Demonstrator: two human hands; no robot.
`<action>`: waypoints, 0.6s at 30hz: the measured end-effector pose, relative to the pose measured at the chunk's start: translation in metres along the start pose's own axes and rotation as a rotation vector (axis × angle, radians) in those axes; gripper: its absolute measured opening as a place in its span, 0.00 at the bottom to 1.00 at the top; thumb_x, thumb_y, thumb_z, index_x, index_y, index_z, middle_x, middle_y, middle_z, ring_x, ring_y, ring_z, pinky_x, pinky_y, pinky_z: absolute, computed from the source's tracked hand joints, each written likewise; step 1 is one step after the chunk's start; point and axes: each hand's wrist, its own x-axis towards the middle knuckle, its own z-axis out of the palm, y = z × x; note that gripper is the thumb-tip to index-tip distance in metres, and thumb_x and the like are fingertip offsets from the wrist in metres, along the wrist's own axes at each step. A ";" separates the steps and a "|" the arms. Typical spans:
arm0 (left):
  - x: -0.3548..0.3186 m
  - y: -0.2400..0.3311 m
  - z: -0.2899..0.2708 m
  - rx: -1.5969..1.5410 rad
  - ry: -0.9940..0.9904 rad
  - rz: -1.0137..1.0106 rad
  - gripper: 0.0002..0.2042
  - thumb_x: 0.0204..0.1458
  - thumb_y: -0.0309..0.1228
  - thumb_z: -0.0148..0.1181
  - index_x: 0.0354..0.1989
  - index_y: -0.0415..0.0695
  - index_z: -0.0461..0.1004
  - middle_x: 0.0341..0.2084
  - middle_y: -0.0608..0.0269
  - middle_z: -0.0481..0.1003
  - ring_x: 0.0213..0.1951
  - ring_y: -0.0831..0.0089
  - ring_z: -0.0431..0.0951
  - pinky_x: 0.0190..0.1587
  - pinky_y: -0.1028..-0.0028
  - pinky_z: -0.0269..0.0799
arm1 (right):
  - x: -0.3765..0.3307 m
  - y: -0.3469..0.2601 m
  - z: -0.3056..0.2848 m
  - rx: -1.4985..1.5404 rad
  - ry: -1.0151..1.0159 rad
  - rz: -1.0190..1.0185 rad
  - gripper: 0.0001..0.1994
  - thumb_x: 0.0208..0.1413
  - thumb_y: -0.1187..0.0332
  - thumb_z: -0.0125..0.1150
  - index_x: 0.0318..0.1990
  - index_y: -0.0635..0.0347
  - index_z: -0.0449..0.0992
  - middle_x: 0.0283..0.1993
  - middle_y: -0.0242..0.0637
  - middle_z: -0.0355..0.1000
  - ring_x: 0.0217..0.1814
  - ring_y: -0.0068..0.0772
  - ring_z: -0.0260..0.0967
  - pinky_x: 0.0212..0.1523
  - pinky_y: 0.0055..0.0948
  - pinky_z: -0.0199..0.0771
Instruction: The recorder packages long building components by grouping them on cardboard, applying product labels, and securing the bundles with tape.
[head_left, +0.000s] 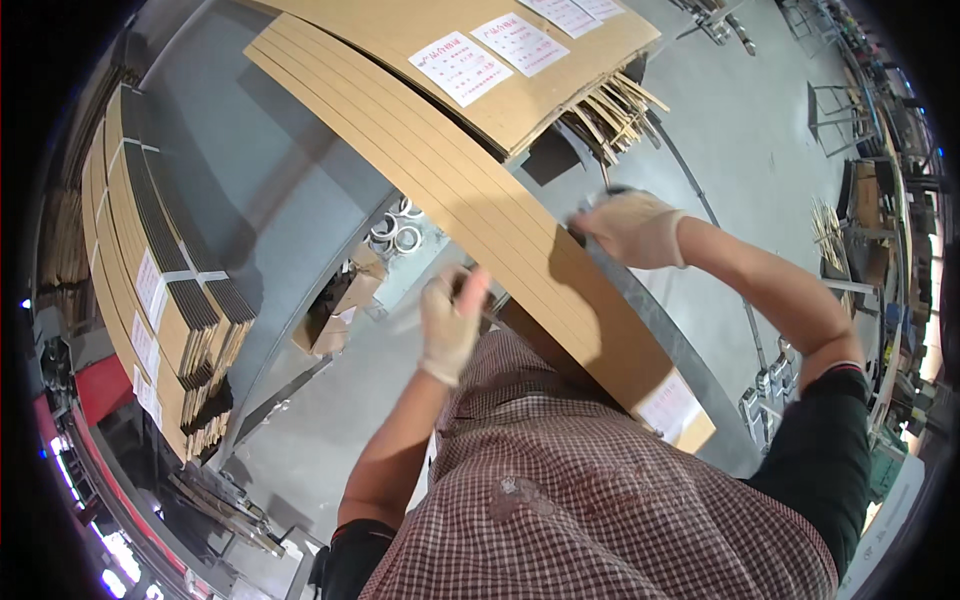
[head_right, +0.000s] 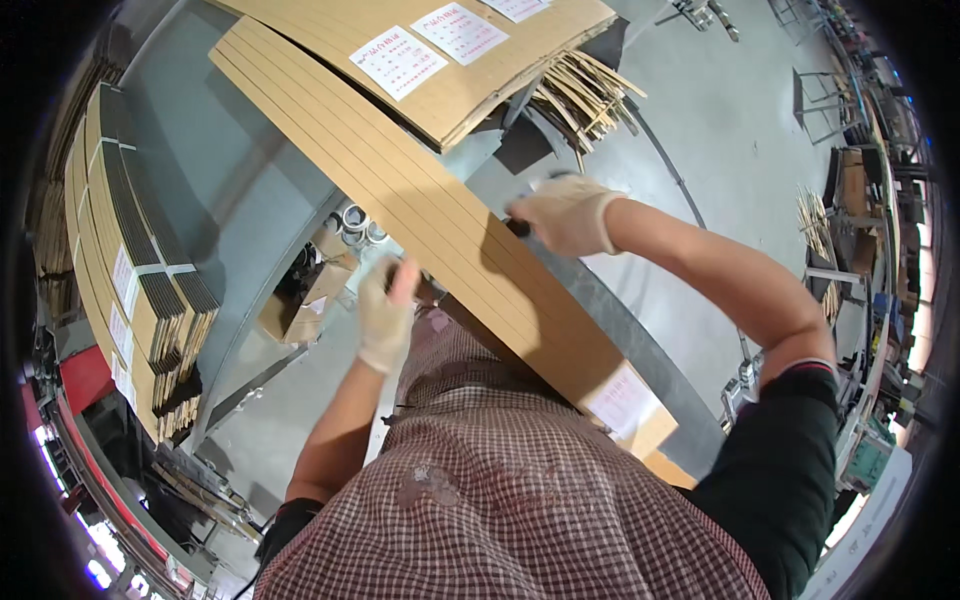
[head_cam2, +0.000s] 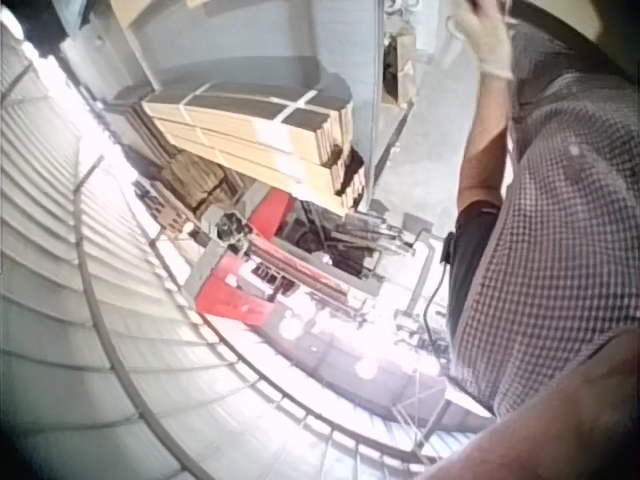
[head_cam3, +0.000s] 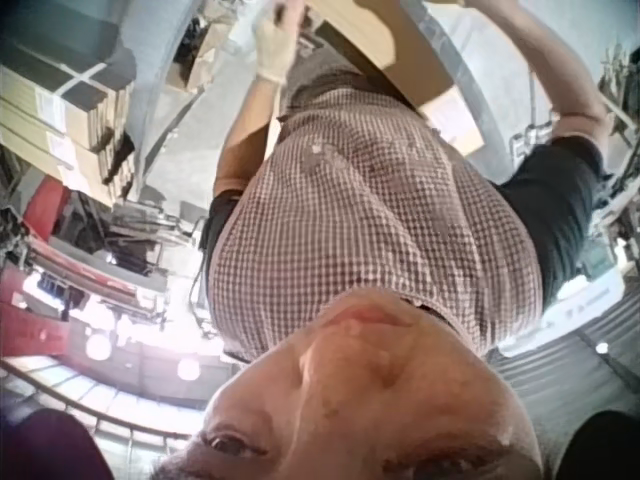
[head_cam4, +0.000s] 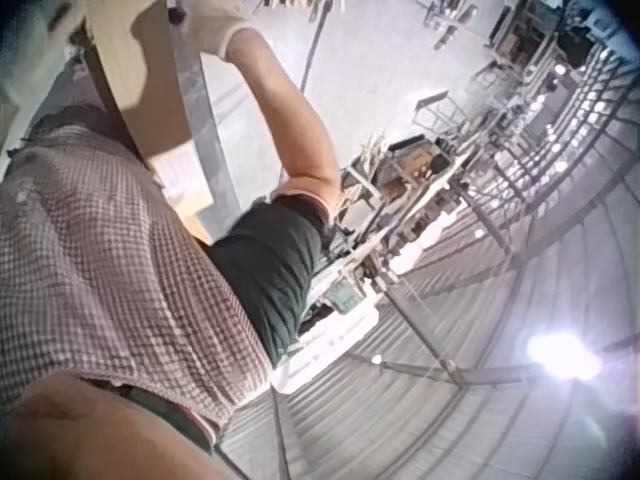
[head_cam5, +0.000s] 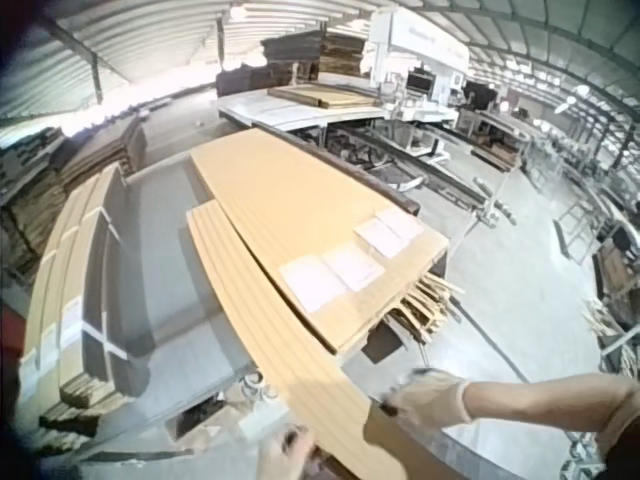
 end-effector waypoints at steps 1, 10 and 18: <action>0.004 -0.008 0.006 -0.074 -0.017 0.031 0.10 0.56 0.31 0.64 0.29 0.38 0.72 0.22 0.67 0.75 0.27 0.81 0.74 0.32 0.80 0.71 | 0.009 -0.013 0.003 0.042 -0.029 -0.028 0.22 0.53 0.72 0.55 0.57 0.61 0.71 0.41 0.53 0.78 0.50 0.50 0.76 0.46 0.44 0.75; -0.038 0.052 0.025 -0.494 -0.081 0.186 0.10 0.53 0.25 0.65 0.39 0.40 0.70 0.31 0.62 0.74 0.31 0.77 0.75 0.33 0.76 0.73 | -0.025 -0.079 0.001 0.346 0.154 -0.426 0.31 0.58 0.67 0.59 0.68 0.32 0.58 0.41 0.43 0.75 0.40 0.48 0.76 0.40 0.39 0.77; 0.020 -0.088 0.008 -0.269 -0.013 0.025 0.18 0.65 0.43 0.51 0.44 0.38 0.73 0.38 0.58 0.76 0.40 0.70 0.77 0.46 0.71 0.73 | 0.079 0.038 0.001 0.208 0.012 -0.141 0.18 0.61 0.59 0.55 0.54 0.57 0.77 0.57 0.42 0.74 0.56 0.42 0.72 0.54 0.31 0.72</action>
